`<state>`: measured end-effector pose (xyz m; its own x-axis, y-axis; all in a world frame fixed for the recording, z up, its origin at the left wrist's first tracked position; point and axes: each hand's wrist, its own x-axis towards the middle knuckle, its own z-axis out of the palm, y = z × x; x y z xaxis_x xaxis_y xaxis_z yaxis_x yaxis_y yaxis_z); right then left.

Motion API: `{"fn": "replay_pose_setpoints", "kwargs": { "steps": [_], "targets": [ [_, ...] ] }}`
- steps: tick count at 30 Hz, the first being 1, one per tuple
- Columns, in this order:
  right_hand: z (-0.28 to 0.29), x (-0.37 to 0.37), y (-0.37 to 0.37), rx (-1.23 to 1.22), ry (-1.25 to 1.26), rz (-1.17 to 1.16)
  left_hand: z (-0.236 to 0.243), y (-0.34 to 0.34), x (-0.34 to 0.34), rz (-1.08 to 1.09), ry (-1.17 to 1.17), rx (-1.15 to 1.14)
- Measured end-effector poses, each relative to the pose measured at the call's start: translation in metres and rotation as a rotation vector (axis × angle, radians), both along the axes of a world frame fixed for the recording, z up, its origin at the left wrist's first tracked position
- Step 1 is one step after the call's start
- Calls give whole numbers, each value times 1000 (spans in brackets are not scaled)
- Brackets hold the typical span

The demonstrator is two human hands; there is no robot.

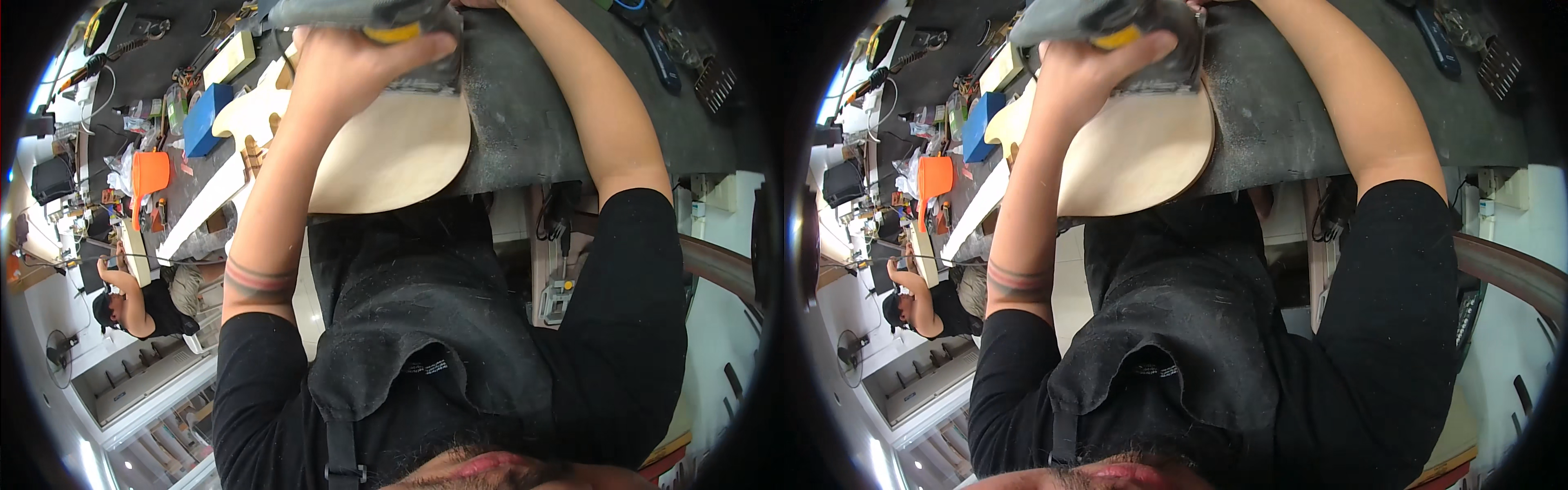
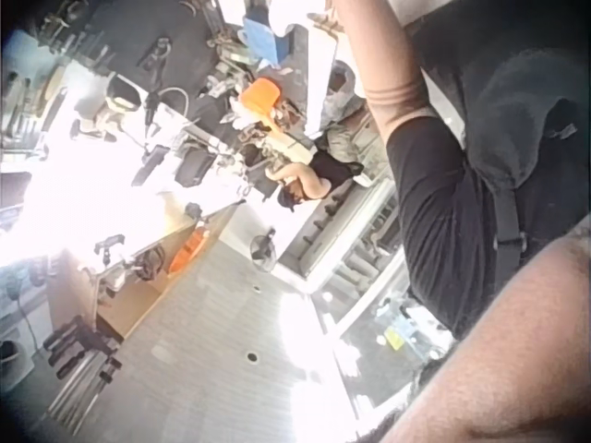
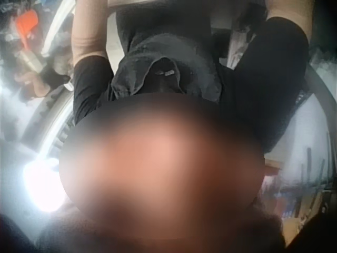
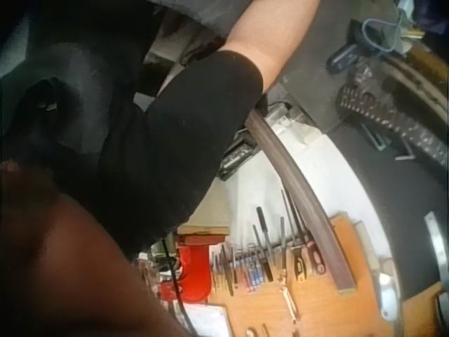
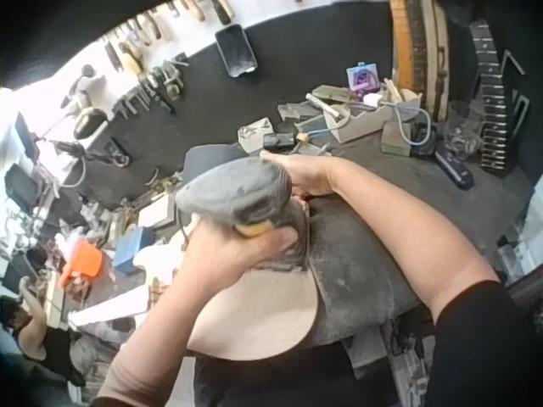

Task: The person uses a handheld orbital sander to smooth the surface of a wooden guitar body, then applies a liquid from a small bottle to the recessed pick-up areas.

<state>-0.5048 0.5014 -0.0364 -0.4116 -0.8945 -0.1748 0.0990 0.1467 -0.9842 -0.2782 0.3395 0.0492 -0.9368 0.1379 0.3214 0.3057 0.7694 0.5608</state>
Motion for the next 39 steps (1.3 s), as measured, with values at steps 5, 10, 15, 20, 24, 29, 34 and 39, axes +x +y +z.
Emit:
{"fn": "replay_pose_setpoints", "kwargs": {
  "steps": [5, 10, 15, 20, 24, 29, 34, 39],
  "targets": [
    [8, 4, 7, -5, -11, -132, 2, -3, 4, 25, -83, -23],
    [14, -3, 19, -5, 151, -87, -4, -36, 78, -56, -62, -37],
    [11, 15, 9, 67, 375, 35, 6, -66, 161, 15, -264, 101],
    [10, 19, 4, 38, 248, 40, 9, -59, 143, 17, -317, 152],
    [1, 6, 2, -47, 138, 99, 0, -42, 67, -48, -135, 71],
    [-12, 1, 0, -209, -63, -49, 0, -22, -5, -72, 51, -47],
    [-10, 15, 1, -107, -3, -239, 1, -28, 18, -100, 113, -29],
    [1, 32, 1, -150, 38, -107, 2, -59, 104, -80, -14, -1]
  ]
}}
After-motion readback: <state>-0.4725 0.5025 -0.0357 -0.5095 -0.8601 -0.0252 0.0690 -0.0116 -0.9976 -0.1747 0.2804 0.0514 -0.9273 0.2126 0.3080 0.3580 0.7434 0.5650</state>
